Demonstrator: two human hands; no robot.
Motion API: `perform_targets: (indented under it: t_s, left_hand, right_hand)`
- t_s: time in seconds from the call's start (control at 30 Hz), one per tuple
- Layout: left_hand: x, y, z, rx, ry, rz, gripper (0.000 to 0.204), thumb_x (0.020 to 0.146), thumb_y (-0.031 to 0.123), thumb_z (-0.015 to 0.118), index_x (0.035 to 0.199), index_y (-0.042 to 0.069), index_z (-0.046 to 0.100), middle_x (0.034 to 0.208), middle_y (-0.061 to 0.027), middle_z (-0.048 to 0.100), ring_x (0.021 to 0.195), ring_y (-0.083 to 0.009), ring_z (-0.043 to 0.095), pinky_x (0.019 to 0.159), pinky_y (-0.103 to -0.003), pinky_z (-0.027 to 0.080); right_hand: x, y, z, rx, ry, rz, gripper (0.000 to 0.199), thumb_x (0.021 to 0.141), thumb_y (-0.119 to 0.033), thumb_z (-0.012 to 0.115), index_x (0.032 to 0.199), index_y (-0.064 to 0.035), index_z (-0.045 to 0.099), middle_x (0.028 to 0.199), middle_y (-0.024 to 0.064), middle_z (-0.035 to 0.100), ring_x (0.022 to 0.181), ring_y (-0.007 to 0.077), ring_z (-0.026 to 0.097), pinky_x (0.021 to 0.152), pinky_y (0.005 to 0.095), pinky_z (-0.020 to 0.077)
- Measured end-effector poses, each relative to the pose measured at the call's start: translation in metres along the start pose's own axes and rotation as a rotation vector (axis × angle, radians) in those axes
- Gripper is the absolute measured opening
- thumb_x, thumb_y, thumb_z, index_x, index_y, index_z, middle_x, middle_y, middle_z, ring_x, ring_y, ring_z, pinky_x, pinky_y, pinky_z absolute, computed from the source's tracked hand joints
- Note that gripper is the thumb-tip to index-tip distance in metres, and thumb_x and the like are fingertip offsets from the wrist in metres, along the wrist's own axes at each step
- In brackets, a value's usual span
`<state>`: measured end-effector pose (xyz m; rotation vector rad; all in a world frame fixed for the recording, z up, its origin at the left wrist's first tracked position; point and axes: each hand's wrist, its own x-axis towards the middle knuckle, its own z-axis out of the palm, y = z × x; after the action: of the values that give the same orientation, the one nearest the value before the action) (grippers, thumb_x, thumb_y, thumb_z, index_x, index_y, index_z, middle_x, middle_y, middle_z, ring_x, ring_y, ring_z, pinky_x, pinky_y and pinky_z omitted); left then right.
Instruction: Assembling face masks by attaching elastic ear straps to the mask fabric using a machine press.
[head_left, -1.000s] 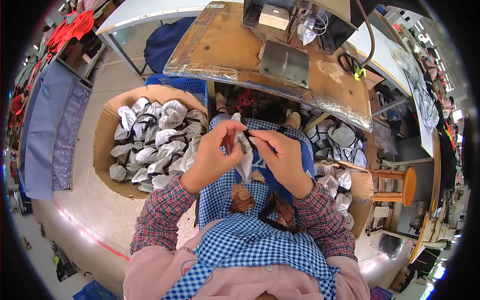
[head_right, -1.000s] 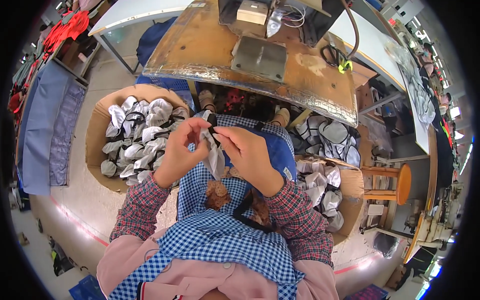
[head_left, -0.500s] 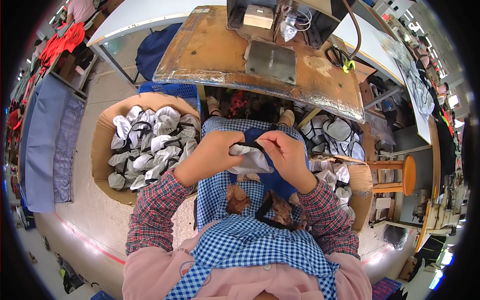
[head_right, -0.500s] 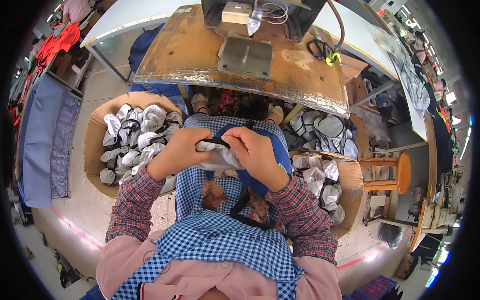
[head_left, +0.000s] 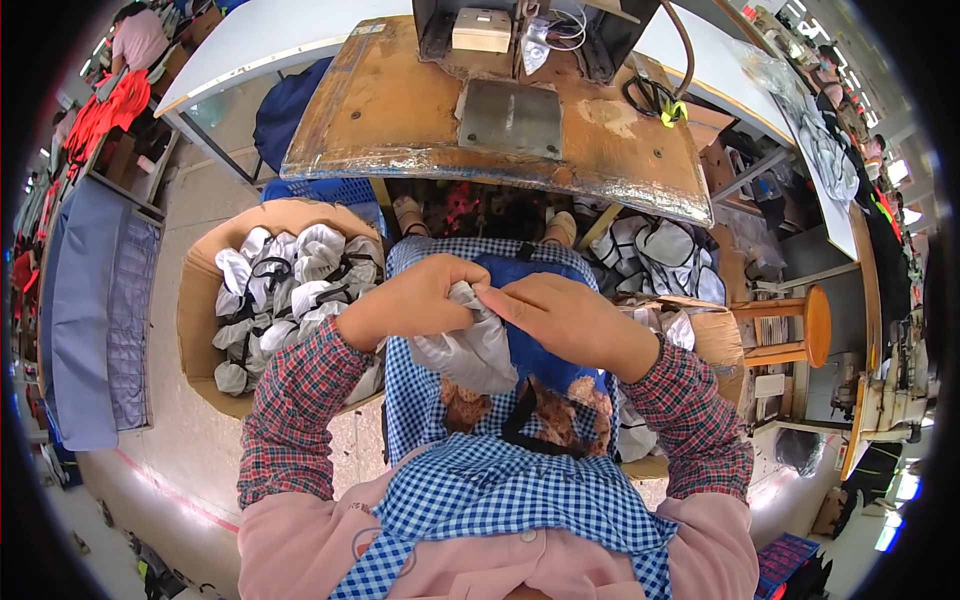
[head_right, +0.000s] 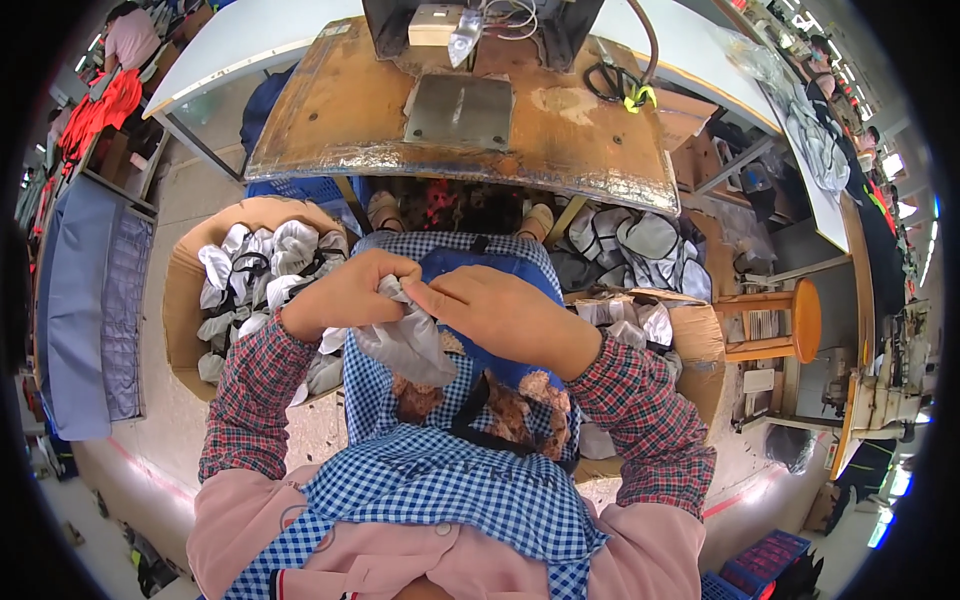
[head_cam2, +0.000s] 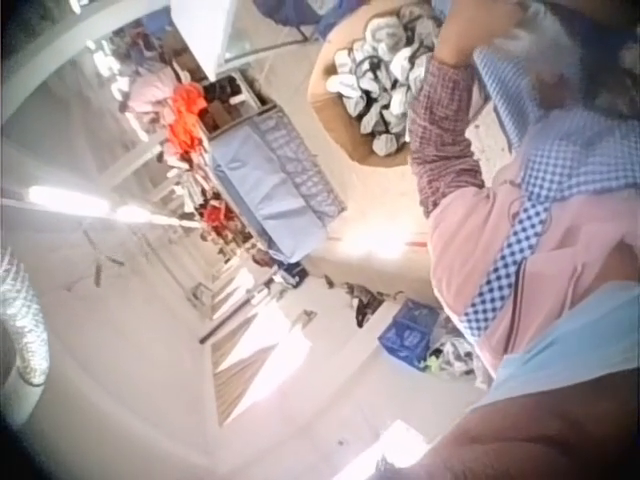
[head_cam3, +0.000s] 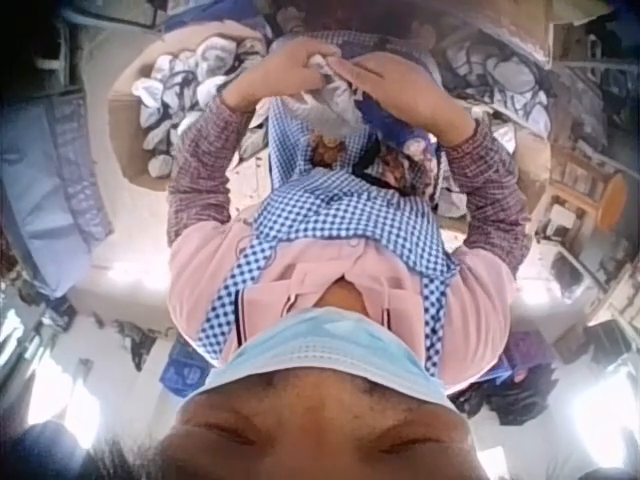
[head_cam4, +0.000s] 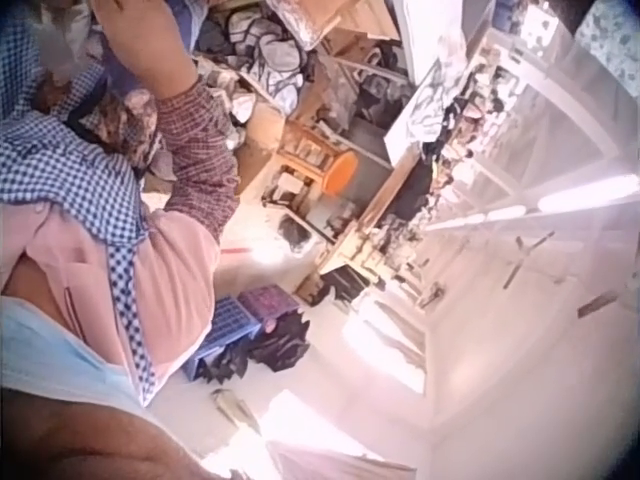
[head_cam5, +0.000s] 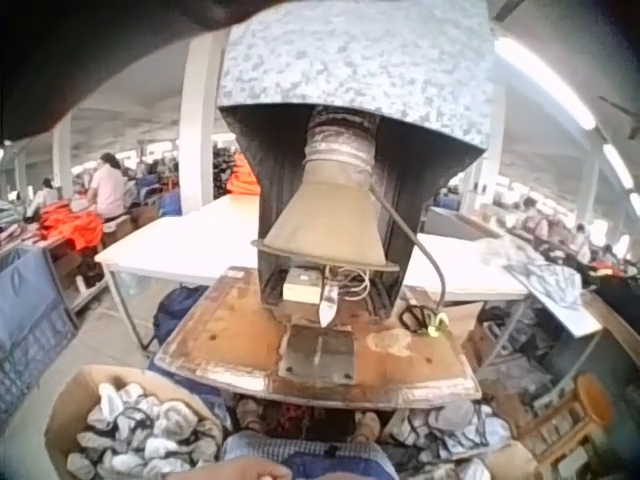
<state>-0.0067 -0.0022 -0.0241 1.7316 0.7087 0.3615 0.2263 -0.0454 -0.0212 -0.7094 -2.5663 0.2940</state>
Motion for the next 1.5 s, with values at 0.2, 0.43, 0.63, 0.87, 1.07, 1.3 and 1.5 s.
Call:
perform_targets:
  t_s: [0.2,0.43,0.63,0.87,1.07,1.3,1.5]
  left_hand:
    - [0.006,0.019,-0.004,0.083,-0.108,0.001,0.028,0.073,0.014,0.060,0.097,-0.001,0.062,0.075,-0.0028,0.056,0.072,-0.0089,0.051,0.065,-0.027,0.043]
    - [0.019,0.023,-0.002,0.144,0.105,0.009,0.030,0.075,0.021,0.067,0.096,-0.001,0.063,0.072,-0.0118,0.060,0.067,-0.0164,0.055,0.062,-0.031,0.045]
    - [0.039,0.019,-0.037,0.164,0.247,0.094,0.020,0.070,0.004,0.055,0.089,-0.002,0.059,0.070,0.0001,0.052,0.069,-0.0067,0.048,0.062,-0.024,0.042]
    - [0.064,0.040,-0.078,0.016,0.307,-0.103,0.029,0.076,0.006,0.051,0.101,0.000,0.064,0.077,0.0036,0.058,0.069,-0.0055,0.052,0.062,-0.022,0.043]
    - [0.093,0.059,-0.104,0.050,0.341,-0.161,0.035,0.075,0.011,0.053,0.105,-0.002,0.064,0.079,0.0033,0.058,0.069,-0.0054,0.051,0.060,-0.023,0.041]
    - [0.125,0.047,-0.130,0.054,0.376,-0.136,0.025,0.070,0.009,0.054,0.090,-0.004,0.063,0.074,-0.0010,0.058,0.066,-0.0101,0.053,0.056,-0.025,0.040]
    - [0.135,0.050,-0.137,-0.014,0.379,-0.117,0.025,0.068,0.007,0.054,0.089,-0.006,0.062,0.073,-0.0041,0.059,0.063,-0.0123,0.055,0.055,-0.026,0.042]
  right_hand:
    - [0.002,0.008,-0.013,-0.154,0.033,-0.074,0.039,0.077,-0.011,0.060,0.114,-0.0005,0.058,0.097,0.0107,0.062,0.090,0.0254,0.063,0.079,0.0340,0.0523]
    - [0.011,0.022,-0.017,-0.136,0.166,0.060,0.018,0.080,-0.009,0.064,0.096,-0.0019,0.059,0.085,0.0092,0.063,0.078,0.0274,0.064,0.069,0.0352,0.0535]
    - [0.026,0.035,-0.029,0.099,0.336,0.215,0.009,0.087,-0.009,0.063,0.089,-0.0022,0.058,0.081,0.0150,0.063,0.071,0.0338,0.063,0.063,0.0394,0.0512]
    - [0.052,0.058,-0.044,0.223,0.406,0.305,0.008,0.090,-0.008,0.061,0.091,-0.0004,0.058,0.071,0.0131,0.060,0.061,0.0242,0.059,0.056,0.0330,0.0471]
    - [0.068,0.083,-0.051,0.365,0.480,0.430,0.008,0.088,-0.007,0.062,0.090,0.0004,0.060,0.068,0.0123,0.059,0.056,0.0153,0.055,0.054,0.0292,0.0448]
    - [0.082,0.111,-0.052,0.414,0.480,0.454,0.012,0.095,-0.012,0.058,0.093,-0.0001,0.059,0.072,0.0011,0.060,0.061,0.0066,0.057,0.056,0.0227,0.0464]
    - [0.089,0.117,-0.059,0.497,0.503,0.498,0.012,0.093,-0.011,0.059,0.094,0.0006,0.061,0.070,0.0027,0.062,0.061,0.0071,0.058,0.057,0.0232,0.0476]
